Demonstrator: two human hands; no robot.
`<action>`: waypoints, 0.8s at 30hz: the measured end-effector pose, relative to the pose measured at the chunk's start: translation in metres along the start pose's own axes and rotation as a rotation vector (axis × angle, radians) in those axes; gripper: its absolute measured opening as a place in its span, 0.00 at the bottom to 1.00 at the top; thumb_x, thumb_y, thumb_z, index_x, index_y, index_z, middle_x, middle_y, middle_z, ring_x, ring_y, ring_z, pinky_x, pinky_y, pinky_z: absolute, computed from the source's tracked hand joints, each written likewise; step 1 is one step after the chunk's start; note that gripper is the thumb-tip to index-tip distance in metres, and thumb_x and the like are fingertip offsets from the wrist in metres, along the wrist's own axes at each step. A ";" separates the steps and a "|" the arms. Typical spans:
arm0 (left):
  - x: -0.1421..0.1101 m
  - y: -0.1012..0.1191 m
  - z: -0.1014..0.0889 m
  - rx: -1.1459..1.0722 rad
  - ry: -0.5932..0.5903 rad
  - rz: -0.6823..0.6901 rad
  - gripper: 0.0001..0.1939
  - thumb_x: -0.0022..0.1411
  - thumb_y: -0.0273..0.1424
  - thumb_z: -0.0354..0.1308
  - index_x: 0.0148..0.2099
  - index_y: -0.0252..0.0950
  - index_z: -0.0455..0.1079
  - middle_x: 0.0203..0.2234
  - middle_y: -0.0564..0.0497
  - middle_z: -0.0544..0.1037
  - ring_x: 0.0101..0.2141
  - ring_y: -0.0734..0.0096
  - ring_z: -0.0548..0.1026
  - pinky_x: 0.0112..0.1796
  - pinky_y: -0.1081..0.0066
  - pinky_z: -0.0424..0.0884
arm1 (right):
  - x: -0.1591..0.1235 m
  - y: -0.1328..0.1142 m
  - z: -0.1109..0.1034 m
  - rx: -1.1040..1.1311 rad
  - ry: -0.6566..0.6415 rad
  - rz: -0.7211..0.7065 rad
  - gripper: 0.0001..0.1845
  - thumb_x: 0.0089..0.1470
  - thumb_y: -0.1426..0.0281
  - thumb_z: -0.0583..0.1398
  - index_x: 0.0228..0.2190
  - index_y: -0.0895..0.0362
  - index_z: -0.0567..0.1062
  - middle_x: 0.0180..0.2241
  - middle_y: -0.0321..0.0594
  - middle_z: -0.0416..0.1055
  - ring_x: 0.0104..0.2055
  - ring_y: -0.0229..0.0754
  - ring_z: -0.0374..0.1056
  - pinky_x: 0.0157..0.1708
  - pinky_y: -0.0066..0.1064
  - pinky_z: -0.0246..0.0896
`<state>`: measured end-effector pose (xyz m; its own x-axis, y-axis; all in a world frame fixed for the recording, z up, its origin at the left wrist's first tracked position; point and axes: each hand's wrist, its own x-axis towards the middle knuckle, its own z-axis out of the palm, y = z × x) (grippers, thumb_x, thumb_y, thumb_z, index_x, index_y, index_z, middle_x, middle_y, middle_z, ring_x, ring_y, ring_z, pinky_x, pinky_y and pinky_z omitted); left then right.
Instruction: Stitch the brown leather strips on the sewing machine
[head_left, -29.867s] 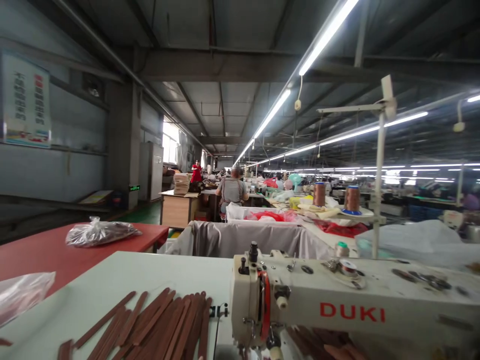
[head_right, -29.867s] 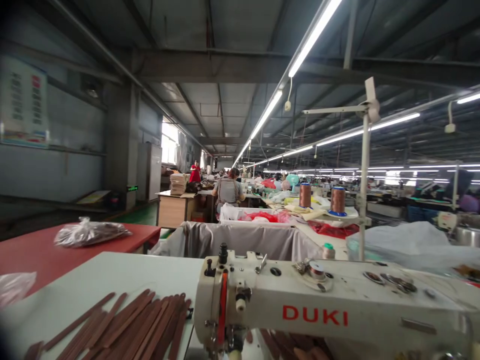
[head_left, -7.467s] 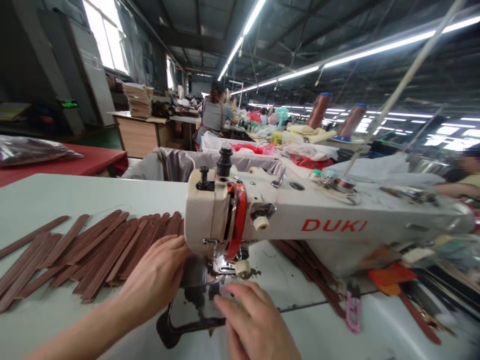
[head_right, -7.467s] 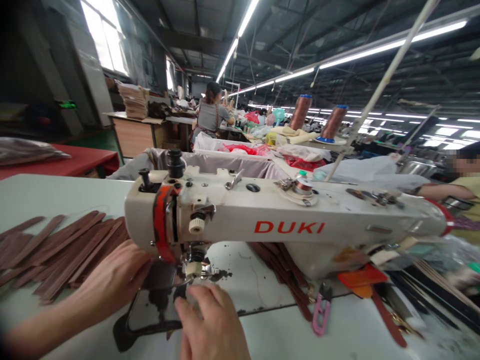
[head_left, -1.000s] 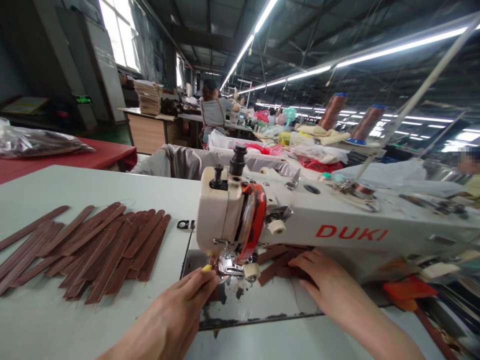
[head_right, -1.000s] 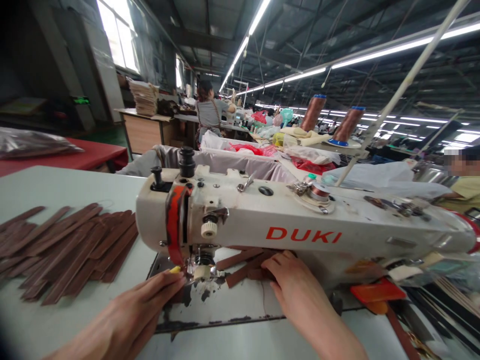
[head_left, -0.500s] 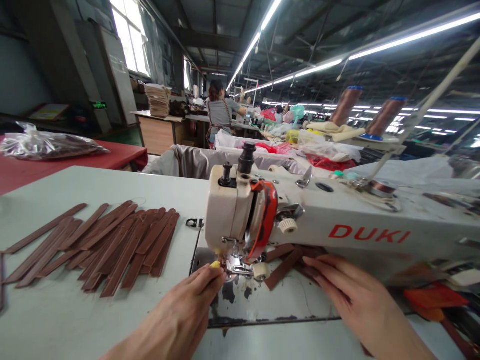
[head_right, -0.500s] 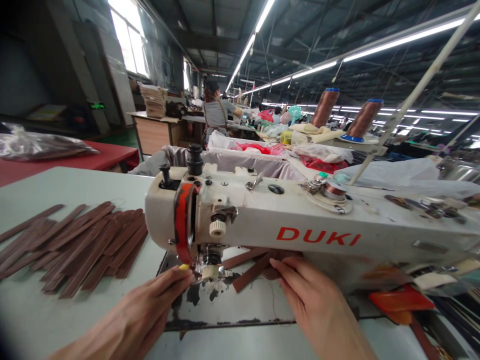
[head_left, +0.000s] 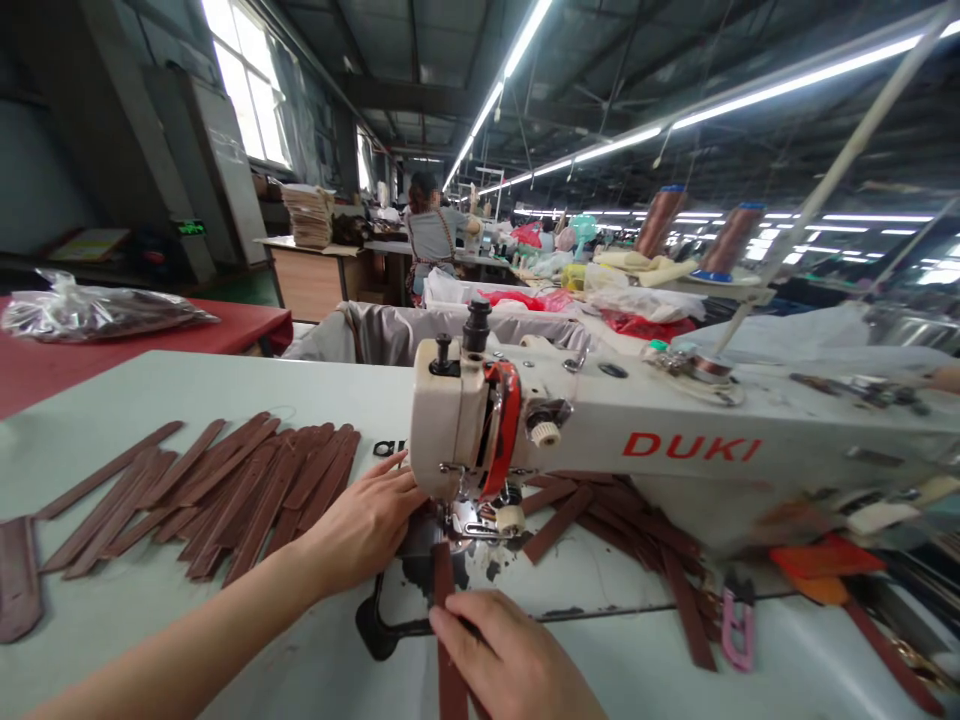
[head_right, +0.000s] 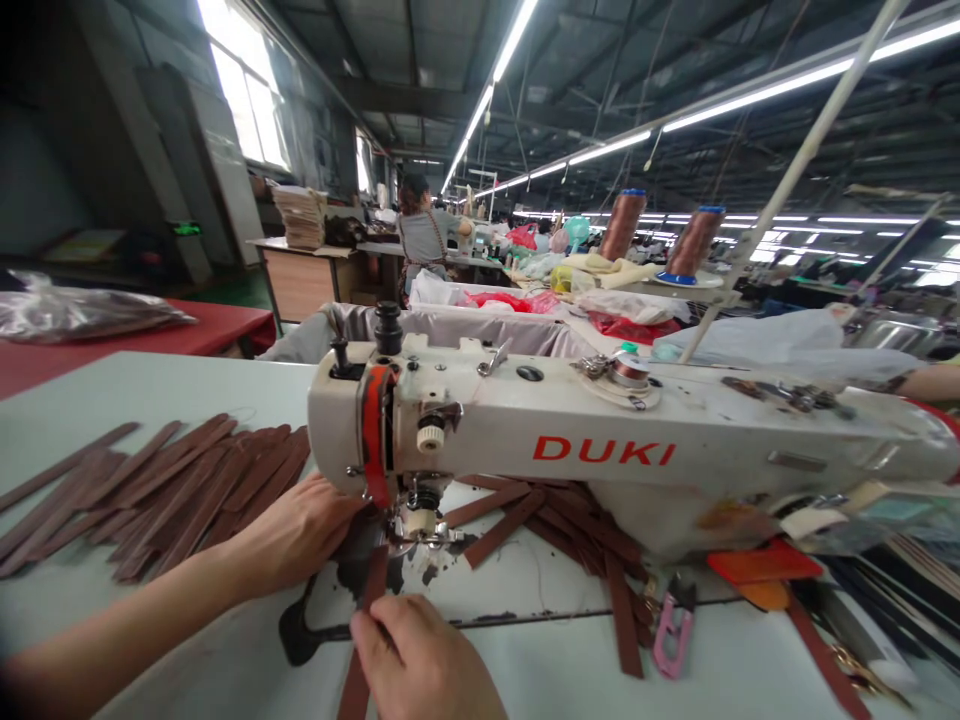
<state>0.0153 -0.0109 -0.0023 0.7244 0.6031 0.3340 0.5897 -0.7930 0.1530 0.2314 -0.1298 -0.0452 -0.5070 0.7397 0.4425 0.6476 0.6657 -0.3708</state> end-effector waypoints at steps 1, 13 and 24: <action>-0.006 -0.002 -0.003 0.013 -0.004 -0.001 0.19 0.63 0.18 0.43 0.47 0.35 0.71 0.39 0.48 0.79 0.42 0.65 0.76 0.59 0.53 0.59 | 0.007 0.003 0.005 0.001 -0.010 -0.025 0.17 0.64 0.72 0.51 0.50 0.60 0.72 0.44 0.47 0.74 0.44 0.43 0.72 0.47 0.31 0.71; -0.045 0.051 0.016 -0.076 0.170 0.091 0.29 0.57 0.18 0.47 0.61 0.34 0.60 0.55 0.44 0.72 0.55 0.66 0.70 0.56 0.67 0.66 | 0.013 0.012 0.020 0.037 -0.081 0.153 0.19 0.61 0.78 0.51 0.52 0.61 0.70 0.46 0.50 0.70 0.48 0.48 0.68 0.51 0.40 0.67; -0.035 0.045 0.021 -0.118 0.174 0.094 0.28 0.57 0.17 0.45 0.60 0.33 0.61 0.52 0.43 0.74 0.53 0.64 0.72 0.55 0.66 0.68 | 0.016 0.017 0.019 -0.028 -0.004 0.040 0.22 0.59 0.78 0.52 0.54 0.60 0.69 0.47 0.49 0.71 0.47 0.48 0.67 0.50 0.40 0.68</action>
<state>0.0238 -0.0659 -0.0262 0.6953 0.5106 0.5058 0.4698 -0.8555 0.2178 0.2236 -0.1045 -0.0599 -0.4827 0.7659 0.4248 0.6831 0.6327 -0.3647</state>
